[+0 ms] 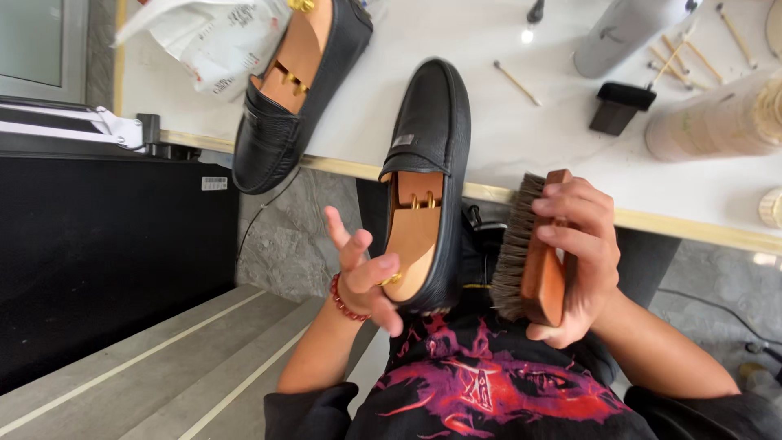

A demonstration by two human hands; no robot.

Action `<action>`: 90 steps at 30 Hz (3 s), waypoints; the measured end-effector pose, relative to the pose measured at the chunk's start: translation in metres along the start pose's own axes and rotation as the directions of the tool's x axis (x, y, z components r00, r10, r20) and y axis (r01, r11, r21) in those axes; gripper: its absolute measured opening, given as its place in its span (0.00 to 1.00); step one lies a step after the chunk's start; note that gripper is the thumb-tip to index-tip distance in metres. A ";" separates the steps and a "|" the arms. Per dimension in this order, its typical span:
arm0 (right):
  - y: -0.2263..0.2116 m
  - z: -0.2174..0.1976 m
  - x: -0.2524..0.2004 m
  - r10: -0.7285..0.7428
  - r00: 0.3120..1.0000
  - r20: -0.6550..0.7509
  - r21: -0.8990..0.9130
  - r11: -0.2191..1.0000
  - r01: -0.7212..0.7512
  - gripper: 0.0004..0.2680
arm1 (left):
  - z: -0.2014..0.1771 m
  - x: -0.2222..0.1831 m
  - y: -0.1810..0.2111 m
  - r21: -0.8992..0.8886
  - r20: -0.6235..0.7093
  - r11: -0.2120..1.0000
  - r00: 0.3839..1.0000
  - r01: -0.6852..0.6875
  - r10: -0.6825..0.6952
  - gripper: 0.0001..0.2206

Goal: The person wipes the heel of a black shoe with a white cloth and then brushes the entire upper surface and sides of the shoe with a wooden-handled brush.

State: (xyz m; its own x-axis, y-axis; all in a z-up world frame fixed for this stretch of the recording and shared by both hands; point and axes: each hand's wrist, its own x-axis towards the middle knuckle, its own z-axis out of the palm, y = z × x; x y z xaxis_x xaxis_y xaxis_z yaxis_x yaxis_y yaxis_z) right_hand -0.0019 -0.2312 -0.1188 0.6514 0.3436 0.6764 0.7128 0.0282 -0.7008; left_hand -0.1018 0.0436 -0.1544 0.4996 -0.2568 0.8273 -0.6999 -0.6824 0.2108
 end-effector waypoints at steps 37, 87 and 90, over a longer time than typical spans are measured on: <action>0.008 0.005 0.033 -0.219 0.935 0.278 -0.119 0.958 0.259 0.30 | -0.010 0.034 0.023 -0.245 -0.085 0.739 0.745 0.628 -0.662 0.11; -0.021 0.058 -0.011 0.347 0.934 0.089 -0.248 0.916 -0.316 0.24 | -0.027 0.080 -0.013 -0.369 0.206 0.694 0.782 0.619 -0.588 0.13; -0.041 0.059 -0.006 -0.073 0.978 0.193 -0.178 0.978 0.108 0.23 | -0.037 0.085 -0.016 -0.399 0.280 0.649 0.760 0.648 -0.587 0.13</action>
State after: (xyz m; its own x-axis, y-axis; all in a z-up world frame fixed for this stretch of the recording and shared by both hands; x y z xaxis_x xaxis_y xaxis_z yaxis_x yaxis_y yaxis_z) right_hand -0.0503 -0.1787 -0.1079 0.5351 0.5158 0.6690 0.8139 -0.1027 -0.5718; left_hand -0.0664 0.0582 -0.0680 0.9332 0.0141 0.3592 -0.3339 -0.3364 0.8806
